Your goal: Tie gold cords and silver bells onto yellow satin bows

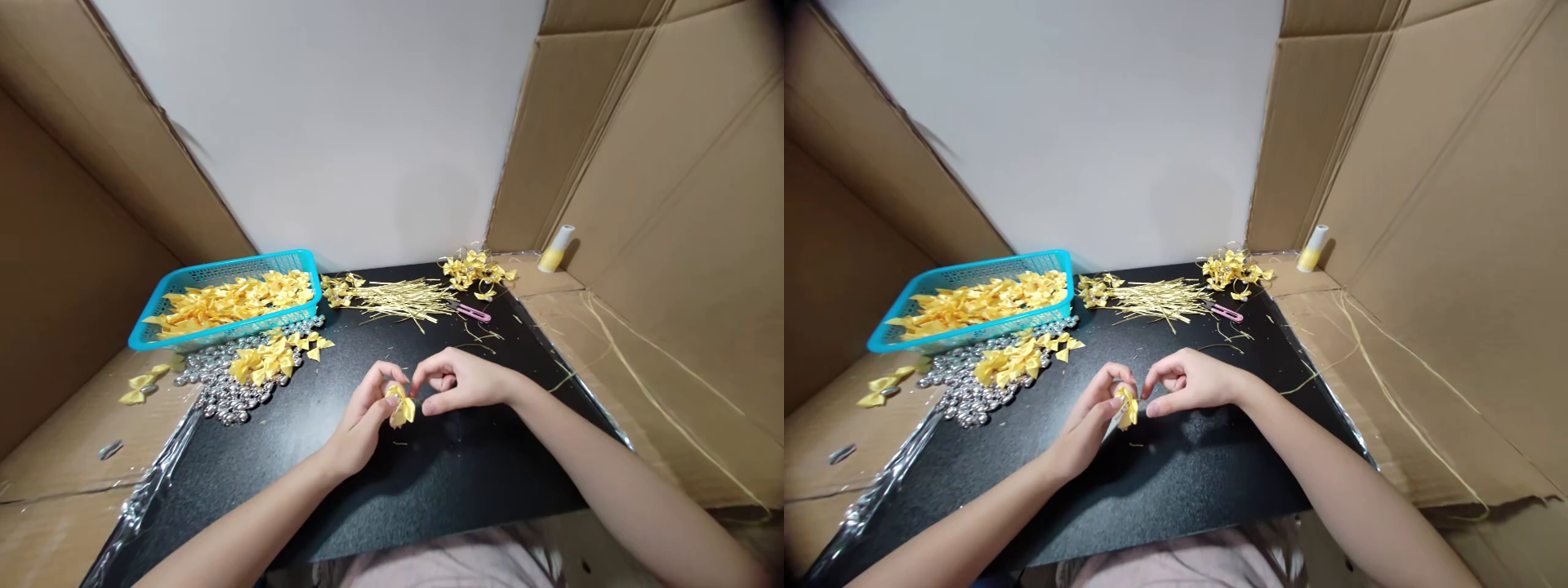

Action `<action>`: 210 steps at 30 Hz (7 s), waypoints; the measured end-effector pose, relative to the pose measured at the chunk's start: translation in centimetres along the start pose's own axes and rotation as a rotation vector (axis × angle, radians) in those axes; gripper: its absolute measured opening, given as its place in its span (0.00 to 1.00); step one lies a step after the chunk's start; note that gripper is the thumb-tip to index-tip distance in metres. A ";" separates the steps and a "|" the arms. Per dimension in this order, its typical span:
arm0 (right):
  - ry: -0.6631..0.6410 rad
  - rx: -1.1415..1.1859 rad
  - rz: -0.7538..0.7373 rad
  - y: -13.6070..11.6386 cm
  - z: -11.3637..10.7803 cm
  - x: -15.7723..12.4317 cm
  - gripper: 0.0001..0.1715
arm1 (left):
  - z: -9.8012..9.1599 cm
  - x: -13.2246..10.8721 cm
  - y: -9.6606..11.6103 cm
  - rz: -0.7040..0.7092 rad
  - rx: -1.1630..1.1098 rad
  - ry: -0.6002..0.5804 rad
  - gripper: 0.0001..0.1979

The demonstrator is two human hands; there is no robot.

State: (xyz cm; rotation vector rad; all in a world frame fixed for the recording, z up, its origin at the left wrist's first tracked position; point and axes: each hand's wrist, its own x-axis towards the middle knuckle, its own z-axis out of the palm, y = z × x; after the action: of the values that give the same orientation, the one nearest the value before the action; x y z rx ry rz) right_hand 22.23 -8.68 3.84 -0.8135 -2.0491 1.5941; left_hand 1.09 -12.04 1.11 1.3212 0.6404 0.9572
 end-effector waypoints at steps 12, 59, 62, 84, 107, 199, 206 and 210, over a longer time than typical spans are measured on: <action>-0.118 0.434 -0.139 0.0 1.1 0.3 0.36 | -0.7 0.6 0.3 -0.105 -0.233 -0.005 0.07; 0.476 0.966 -0.033 -1.0 5.1 2.4 0.42 | 0.8 -0.2 0.5 0.210 0.037 -0.113 0.12; 0.500 0.975 -0.055 -1.0 4.3 2.3 0.42 | 0.7 -0.4 0.4 0.214 0.071 -0.115 0.11; 0.424 0.795 0.020 0.0 2.2 2.1 0.34 | 0.4 -0.4 1.6 0.040 -0.131 -0.137 0.08; 0.810 0.025 -0.193 0.7 2.5 1.7 0.31 | 0.3 -0.3 1.7 0.047 0.065 -0.022 0.11; 0.677 -0.147 0.070 -0.9 -11.0 -6.9 0.19 | -3.4 -0.6 6.1 -0.205 0.462 -0.283 0.11; 0.809 0.327 -0.042 -2.4 -9.1 -6.4 0.11 | -2.1 -1.3 4.4 0.187 0.945 -0.154 0.02; 0.757 0.525 -0.007 -2.9 -8.2 -5.8 0.08 | -2.3 -1.6 1.8 0.327 1.109 -0.213 0.04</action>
State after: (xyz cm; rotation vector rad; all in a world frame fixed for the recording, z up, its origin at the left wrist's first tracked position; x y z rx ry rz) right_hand 31.32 -7.14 8.87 -0.9917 -1.0472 1.4126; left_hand -2.00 -12.33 2.25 2.5317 0.8409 0.6818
